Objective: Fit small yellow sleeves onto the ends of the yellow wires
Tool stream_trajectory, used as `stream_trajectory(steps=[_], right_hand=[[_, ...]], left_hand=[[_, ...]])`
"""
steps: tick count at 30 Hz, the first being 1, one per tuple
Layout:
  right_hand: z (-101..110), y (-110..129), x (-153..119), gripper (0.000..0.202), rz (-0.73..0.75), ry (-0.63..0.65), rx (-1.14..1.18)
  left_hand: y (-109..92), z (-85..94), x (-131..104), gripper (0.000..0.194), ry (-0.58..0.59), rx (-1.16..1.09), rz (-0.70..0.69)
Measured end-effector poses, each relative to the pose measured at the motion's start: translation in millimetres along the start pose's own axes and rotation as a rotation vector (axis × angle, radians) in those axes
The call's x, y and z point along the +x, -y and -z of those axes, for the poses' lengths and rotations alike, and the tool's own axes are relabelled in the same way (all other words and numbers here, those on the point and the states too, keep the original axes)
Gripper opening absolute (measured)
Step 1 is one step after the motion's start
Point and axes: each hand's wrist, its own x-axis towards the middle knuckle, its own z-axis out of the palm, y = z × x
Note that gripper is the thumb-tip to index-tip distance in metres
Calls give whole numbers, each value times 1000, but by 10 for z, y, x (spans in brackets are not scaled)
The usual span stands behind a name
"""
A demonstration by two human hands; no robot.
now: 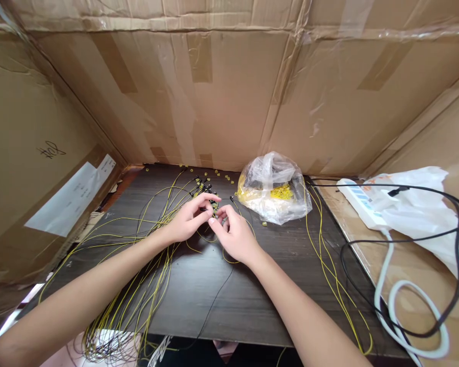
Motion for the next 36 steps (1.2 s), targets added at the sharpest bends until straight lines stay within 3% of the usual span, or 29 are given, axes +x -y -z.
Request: stream_trajectory(steps=[4,9,12,15,17,20,24,28,36], right_hand=[[-54,-28,-14,29,70,50,-71],[-44,-100,30,33,-18,-22,68],[-34,-132,61,34,-41,-125,167],[-57,-128,51,32,41,-214,112],[-89,-112,29,30,138,-204,-4],[-136,-94,1,31,264,-144,-155],[-161,-97,-6,33,319,-81,-241],[-155,-104,2,33,317,-63,-257],[-172,-135,44,17,180,-207,-86]], left_hand=[[-10,-40,-11,41,1,22,-26],[-85,94,132,50,-27,130,65],[-176,166,223,38,-62,303,179],[-270,113,218,31,-3,351,242],[-298,15,163,35,6,281,228],[-248,-135,55,28,-102,187,181],[-92,-222,-55,30,-193,94,158],[11,-205,-114,32,-166,191,91],[180,-159,-153,42,-31,419,-55]])
